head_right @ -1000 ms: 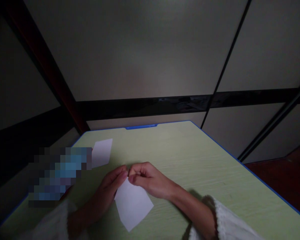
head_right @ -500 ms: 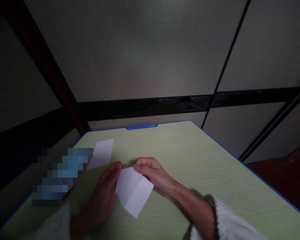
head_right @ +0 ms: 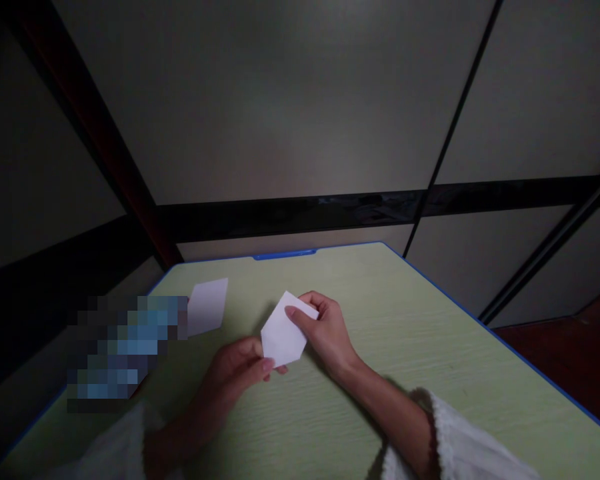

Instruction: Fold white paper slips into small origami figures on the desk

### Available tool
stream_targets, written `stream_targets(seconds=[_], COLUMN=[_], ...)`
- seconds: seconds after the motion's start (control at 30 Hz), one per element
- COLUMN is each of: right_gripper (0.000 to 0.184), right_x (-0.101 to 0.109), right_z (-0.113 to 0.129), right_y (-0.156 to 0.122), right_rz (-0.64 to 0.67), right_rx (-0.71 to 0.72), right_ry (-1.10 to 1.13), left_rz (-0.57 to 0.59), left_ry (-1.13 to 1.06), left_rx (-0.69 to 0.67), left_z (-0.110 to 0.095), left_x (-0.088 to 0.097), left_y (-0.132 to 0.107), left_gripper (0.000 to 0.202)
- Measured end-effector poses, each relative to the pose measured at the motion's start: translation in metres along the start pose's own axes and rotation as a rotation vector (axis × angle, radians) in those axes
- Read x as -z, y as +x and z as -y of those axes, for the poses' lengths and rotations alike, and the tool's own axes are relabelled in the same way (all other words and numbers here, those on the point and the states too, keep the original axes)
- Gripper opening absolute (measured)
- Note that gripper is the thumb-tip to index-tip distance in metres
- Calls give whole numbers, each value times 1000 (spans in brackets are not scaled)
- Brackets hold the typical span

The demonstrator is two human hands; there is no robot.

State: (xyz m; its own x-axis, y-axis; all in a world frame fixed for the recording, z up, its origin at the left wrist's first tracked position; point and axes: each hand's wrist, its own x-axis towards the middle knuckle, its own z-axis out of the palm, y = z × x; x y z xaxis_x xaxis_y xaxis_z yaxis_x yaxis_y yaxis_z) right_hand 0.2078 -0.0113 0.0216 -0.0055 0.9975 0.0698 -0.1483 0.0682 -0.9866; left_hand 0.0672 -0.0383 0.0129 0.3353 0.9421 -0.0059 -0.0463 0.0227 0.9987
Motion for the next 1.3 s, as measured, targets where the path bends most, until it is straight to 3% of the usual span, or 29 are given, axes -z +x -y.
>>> stream_targets(seconds=[0.07,0.2,0.37,0.5,0.63,0.77,1.17,1.3], right_gripper=[22,23,23,24,26,30,27,26], right_x=[-1,-5,-9,-9,-8,-6,-1,0], right_z=[-1,-2,-1,-5,-8,-6,-9,-8], right_y=[-1,-5,-7,-7,-7,-6,-14,-13], right_rz=[72,219,196,209,165,205,189,203], right_rx=[-23,-85,-111,-125,-80,-28,197,202], right_ry=[-54,-51,63,4,-59,-133,-466,-519], left_rz=[7,-126,-303,-411,-368,-319,-361,-370], left_ry=[-8,35,38,22,50,65,237,266], left_rx=[41,45,-27,-63,-43,-20,-75,-94], left_z=[0,4,5,-1,0,5,3,4], left_x=[0,4,8,7,7,10,10,10], left_y=[1,6,9,6,6,10,10,10], left_gripper=[11,21,22,23,24,25,26,27])
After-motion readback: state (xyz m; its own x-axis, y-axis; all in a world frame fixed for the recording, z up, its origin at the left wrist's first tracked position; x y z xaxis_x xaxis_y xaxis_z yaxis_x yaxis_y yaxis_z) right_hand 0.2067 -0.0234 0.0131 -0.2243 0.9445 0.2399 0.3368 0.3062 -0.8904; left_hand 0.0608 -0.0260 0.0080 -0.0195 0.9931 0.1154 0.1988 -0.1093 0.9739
